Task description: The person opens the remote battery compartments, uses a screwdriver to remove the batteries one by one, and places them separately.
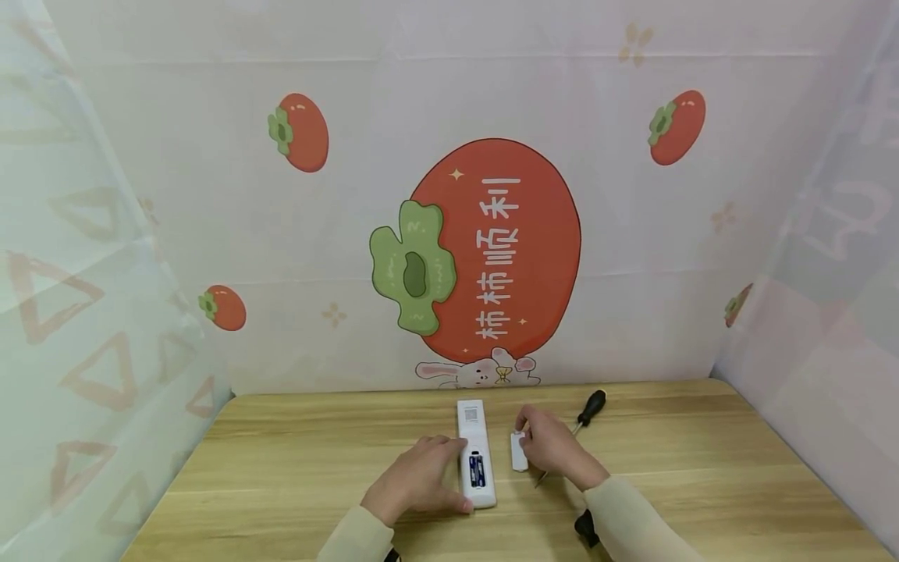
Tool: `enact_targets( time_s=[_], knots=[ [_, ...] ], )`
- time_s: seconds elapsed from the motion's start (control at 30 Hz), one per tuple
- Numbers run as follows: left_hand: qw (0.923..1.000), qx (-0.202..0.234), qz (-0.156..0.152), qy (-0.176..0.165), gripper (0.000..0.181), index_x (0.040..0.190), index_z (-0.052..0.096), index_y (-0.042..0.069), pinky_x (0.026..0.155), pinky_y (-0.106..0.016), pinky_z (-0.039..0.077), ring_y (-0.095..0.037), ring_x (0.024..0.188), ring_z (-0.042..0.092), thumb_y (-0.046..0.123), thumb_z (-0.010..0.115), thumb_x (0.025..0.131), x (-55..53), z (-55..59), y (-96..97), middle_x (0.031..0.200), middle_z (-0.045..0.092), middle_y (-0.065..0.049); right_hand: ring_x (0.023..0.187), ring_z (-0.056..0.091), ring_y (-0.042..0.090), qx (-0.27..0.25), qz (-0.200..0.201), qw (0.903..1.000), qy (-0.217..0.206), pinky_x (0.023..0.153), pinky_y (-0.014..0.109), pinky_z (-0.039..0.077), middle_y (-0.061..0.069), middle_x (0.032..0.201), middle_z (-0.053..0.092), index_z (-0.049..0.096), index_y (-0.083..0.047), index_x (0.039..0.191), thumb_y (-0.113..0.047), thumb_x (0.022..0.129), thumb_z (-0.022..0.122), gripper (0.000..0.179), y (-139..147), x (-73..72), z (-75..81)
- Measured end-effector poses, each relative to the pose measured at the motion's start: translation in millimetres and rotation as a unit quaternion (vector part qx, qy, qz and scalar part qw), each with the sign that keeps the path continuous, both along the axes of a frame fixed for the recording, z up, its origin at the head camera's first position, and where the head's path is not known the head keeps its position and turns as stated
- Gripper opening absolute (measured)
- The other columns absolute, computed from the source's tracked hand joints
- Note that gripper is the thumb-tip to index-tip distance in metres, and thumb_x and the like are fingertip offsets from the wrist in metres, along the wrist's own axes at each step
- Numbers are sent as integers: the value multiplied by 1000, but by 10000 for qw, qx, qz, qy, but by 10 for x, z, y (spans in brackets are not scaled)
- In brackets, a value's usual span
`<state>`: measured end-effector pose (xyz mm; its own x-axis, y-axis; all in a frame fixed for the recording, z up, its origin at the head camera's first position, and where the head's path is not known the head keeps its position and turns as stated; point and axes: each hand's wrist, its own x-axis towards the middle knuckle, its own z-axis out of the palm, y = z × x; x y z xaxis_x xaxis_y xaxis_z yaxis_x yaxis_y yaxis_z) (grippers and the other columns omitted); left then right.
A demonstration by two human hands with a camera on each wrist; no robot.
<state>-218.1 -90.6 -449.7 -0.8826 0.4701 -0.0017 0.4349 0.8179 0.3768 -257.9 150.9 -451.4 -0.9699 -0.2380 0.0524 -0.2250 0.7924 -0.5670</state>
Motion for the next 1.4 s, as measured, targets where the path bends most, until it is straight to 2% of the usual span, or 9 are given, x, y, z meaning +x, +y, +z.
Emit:
enact_targets(
  time_s=[0.27,0.73,0.97,1.4],
  knots=[
    [10000,15,9,-1,91,141,59,10,102,-47,49,-30,125,55,57,89,69,4,-12,1,137,60,-9,67,51,18,104,-72,9998,-118,57,32,45,2,77,55,62,-7,101,2,90,68,15,10,-9,11],
    [10000,18,28,-26,91,141,59,11,100,-48,50,-31,124,55,56,90,69,0,-5,2,137,60,-10,66,51,16,173,-33,9996,203,58,32,44,-1,74,55,63,-7,99,1,90,69,14,5,6,-5],
    [10000,0,21,36,90,141,59,10,100,-48,51,-31,124,55,55,90,69,12,4,4,136,61,-10,64,51,16,107,-107,9999,50,55,31,44,0,74,55,63,-7,102,-1,89,70,15,32,-2,10],
    [9999,-52,11,114,91,141,59,10,100,-47,51,-30,123,55,56,90,69,6,-11,9,135,61,-9,58,53,16,73,-482,9988,51,54,31,43,1,71,57,63,1,112,-4,87,71,26,292,-130,125]
  ],
)
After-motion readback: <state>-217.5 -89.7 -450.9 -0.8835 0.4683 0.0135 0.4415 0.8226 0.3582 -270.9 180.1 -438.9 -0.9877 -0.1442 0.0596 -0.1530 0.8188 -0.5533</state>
